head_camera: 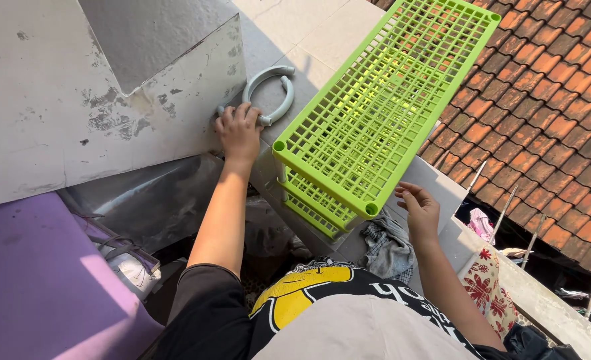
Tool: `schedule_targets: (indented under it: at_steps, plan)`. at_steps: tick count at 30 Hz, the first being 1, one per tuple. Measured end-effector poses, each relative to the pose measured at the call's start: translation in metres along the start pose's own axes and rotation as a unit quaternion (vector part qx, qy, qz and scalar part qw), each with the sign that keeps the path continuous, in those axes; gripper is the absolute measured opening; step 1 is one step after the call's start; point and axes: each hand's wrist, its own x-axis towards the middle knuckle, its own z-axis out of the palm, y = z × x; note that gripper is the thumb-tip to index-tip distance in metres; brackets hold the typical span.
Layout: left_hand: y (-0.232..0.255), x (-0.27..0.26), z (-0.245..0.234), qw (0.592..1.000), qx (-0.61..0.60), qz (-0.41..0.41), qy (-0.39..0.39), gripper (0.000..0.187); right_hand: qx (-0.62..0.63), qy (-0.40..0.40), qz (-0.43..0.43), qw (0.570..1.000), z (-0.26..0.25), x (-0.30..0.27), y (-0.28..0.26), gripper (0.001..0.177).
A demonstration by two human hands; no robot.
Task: Assembling and cleaning a plastic green shelf organizer.
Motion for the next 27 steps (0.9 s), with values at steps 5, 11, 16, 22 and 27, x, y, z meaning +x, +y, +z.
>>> schedule_targets:
  at_steps: [5, 11, 16, 22, 27]
  plan:
    - [0.003, 0.000, -0.018, 0.993, 0.007, 0.058, 0.099, 0.031, 0.029, -0.009, -0.031, 0.999, 0.009, -0.005, -0.023, 0.021]
    - [0.017, -0.005, -0.087, 0.972, -0.129, 0.014, 0.195, 0.028, 0.040, -0.007, -0.079, 0.996, 0.019, -0.012, -0.062, 0.018]
    - [0.051, -0.019, -0.160, 0.882, -0.402, -0.056, 0.238, 0.031, 0.059, 0.025, -0.168, 0.984, 0.027, -0.018, -0.113, 0.012]
    - [0.106, -0.061, -0.185, 0.673, -0.714, -0.017, 0.194, 0.046, 0.081, -0.003, -0.316, 0.945, 0.055, -0.035, -0.189, 0.015]
    - [0.170, -0.100, -0.176, 0.591, -0.807, 0.000, 0.009, 0.044, 0.226, -0.279, -0.139, 0.923, 0.109, -0.061, -0.258, 0.066]
